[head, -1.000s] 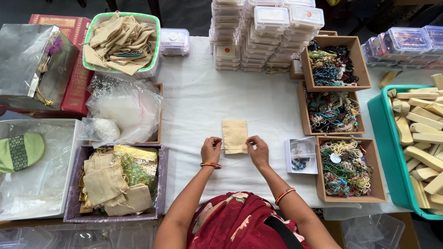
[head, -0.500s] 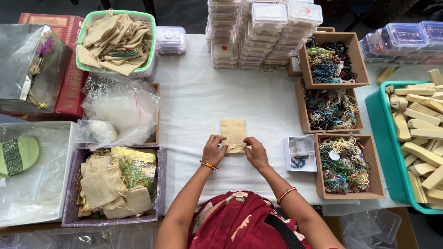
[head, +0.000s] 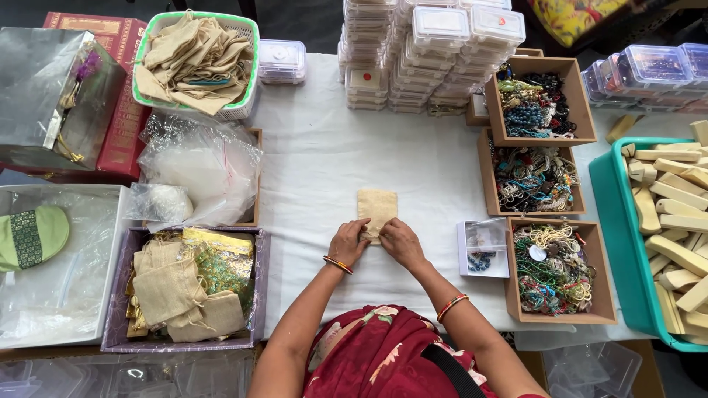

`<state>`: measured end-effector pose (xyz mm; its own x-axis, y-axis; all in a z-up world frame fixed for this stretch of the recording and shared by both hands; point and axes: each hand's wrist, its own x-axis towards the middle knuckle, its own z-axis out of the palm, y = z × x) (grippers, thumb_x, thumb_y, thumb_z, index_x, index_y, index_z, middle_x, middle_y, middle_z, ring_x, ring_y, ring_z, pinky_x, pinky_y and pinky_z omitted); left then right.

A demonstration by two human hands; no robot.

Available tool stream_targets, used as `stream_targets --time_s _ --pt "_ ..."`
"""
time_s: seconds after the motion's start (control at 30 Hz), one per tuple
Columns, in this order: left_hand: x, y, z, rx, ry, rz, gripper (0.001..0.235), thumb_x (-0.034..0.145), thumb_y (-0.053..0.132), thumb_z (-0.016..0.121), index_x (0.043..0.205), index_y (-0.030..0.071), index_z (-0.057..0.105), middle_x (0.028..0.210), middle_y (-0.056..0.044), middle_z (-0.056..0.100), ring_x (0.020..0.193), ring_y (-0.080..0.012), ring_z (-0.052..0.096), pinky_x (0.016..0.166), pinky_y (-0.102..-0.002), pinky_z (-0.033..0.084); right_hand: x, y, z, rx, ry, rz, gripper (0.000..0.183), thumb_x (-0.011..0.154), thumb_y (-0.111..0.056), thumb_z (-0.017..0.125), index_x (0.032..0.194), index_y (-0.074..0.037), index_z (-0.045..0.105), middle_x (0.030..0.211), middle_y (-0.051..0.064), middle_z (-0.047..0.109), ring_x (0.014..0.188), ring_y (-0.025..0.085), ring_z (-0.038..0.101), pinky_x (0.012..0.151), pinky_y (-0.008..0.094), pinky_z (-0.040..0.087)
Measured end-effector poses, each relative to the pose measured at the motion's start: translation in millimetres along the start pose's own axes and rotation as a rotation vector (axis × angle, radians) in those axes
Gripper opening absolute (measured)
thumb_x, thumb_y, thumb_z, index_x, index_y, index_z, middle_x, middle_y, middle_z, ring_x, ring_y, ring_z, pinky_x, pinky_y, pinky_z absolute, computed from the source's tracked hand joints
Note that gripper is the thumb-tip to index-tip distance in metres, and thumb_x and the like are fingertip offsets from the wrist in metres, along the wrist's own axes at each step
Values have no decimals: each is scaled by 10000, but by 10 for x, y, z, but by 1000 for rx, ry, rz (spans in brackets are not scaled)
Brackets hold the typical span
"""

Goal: The person handles a thin gold-colored chain, placing it into a small transparent plastic bag. They then place the bagged chain into a small beige cloth pouch, fold the pouch closed, and finally place the pouch into a clear plastic container.

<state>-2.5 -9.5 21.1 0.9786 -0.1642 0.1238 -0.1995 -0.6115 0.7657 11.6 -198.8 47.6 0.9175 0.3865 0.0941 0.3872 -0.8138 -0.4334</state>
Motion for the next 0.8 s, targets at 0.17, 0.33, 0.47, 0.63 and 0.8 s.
stream_targets --time_s 0.17,0.33,0.47,0.63,0.8 --pt "54 -5 111 120 6 27 236 829 175 808 1060 193 757 1007 31 691 977 -203 638 851 -333 549 14 8 -100 241 -66 253 113 873 -135 762 958 -63 746 1022 34 699 861 222 734 788 332 593" --pt "139 -15 195 238 -15 26 69 871 223 772 916 171 777 950 29 670 939 -196 624 814 -332 541 1 79 -65 214 34 173 184 884 -96 742 1065 -76 722 983 50 739 892 228 729 805 348 585" --pt "174 -38 209 280 -46 70 70 880 157 725 906 191 780 928 41 683 935 -186 630 827 -340 523 60 108 -22 236 163 262 178 913 -55 706 1084 -62 656 983 64 756 904 222 729 784 354 582" --pt "182 1 198 253 -64 62 187 904 91 693 1069 181 694 929 15 718 943 -193 663 849 -361 507 55 3 30 176 172 153 230 870 -49 733 1081 -76 646 941 61 758 908 222 726 807 363 576" --pt "211 69 118 193 -113 -34 373 902 115 719 1237 198 581 892 -11 734 918 -206 684 861 -380 502 108 8 107 104 114 204 241 871 -62 751 1077 -84 627 910 52 760 891 235 721 809 380 570"
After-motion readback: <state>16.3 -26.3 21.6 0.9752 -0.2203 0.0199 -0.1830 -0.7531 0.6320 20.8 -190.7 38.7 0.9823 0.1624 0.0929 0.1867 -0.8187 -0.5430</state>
